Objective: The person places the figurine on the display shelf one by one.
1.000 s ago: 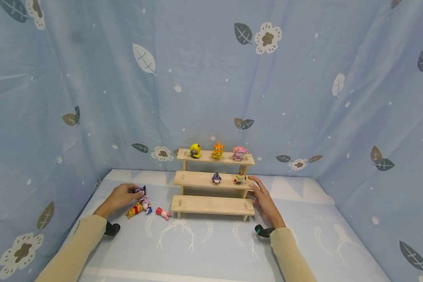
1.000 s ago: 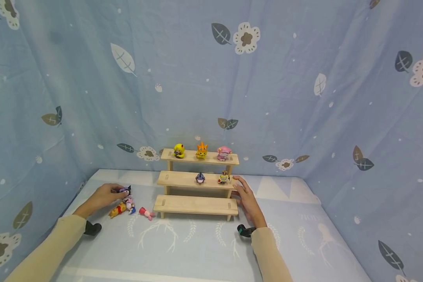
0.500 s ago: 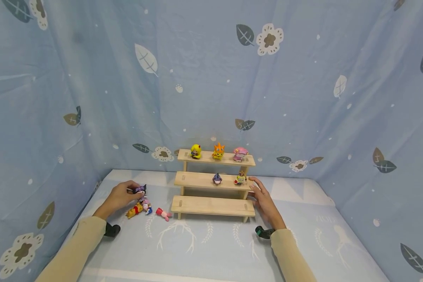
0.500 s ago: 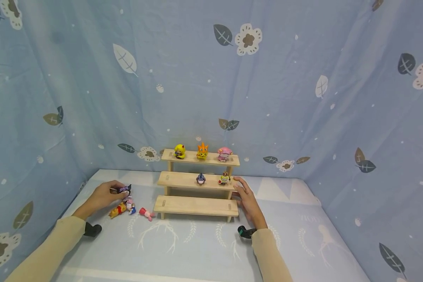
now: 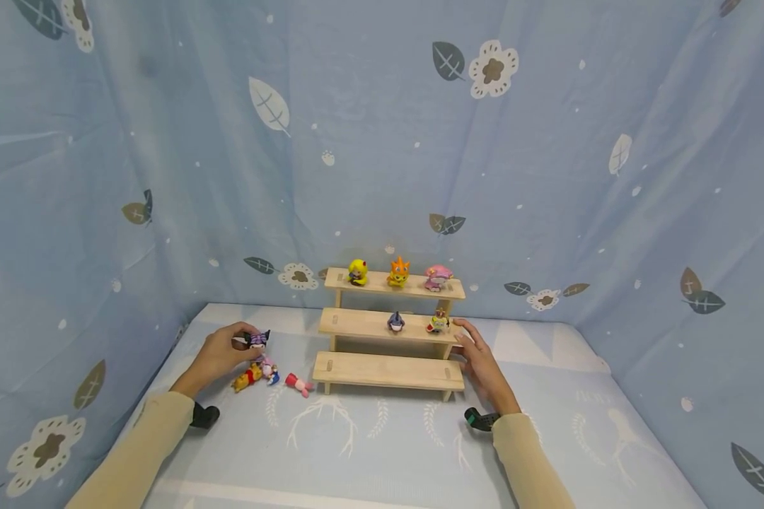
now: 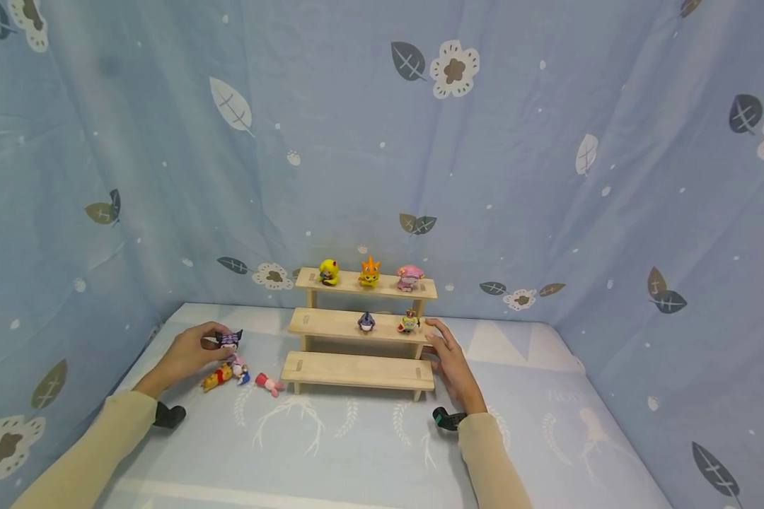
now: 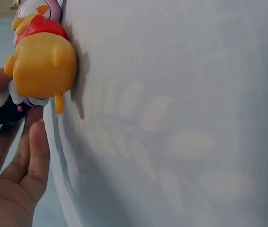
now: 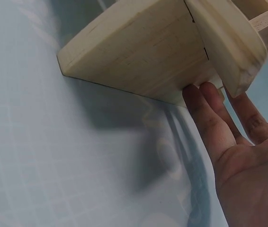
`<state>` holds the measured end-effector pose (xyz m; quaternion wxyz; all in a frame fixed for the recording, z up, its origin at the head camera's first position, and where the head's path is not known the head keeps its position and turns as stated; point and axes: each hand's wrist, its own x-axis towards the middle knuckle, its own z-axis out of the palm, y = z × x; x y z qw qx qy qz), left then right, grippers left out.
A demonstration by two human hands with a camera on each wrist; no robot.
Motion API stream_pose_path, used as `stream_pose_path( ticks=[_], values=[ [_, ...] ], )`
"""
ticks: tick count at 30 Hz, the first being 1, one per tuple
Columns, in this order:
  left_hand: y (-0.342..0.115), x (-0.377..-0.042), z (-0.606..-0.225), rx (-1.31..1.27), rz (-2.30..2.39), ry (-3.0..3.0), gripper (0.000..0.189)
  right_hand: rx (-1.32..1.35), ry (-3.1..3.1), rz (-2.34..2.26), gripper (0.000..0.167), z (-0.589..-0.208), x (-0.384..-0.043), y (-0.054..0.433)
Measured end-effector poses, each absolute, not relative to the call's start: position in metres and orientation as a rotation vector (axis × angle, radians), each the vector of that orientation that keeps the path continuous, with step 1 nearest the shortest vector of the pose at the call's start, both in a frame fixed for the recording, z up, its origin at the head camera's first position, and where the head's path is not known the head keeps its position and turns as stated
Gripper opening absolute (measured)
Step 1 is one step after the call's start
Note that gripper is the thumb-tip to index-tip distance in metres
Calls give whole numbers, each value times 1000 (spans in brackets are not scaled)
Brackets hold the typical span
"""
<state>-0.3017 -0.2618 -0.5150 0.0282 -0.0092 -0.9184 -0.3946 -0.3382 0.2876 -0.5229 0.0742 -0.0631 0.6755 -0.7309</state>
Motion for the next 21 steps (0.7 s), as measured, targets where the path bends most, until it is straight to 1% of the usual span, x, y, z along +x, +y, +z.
stream_pose_path(
  ticks=[10, 17, 21],
  values=[
    [-264, -300, -506, -117, -1198, -2740, 41, -194, 2034, -2204, 51, -524, -339, 287],
    [-256, -295, -496, -170, -1145, -2707, 38, -150, 2036, -2196, 49, -524, -336, 286],
    [-252, -293, -492, -192, -1098, -2688, 41, -146, 2040, -2194, 51, -523, -336, 285]
  ],
)
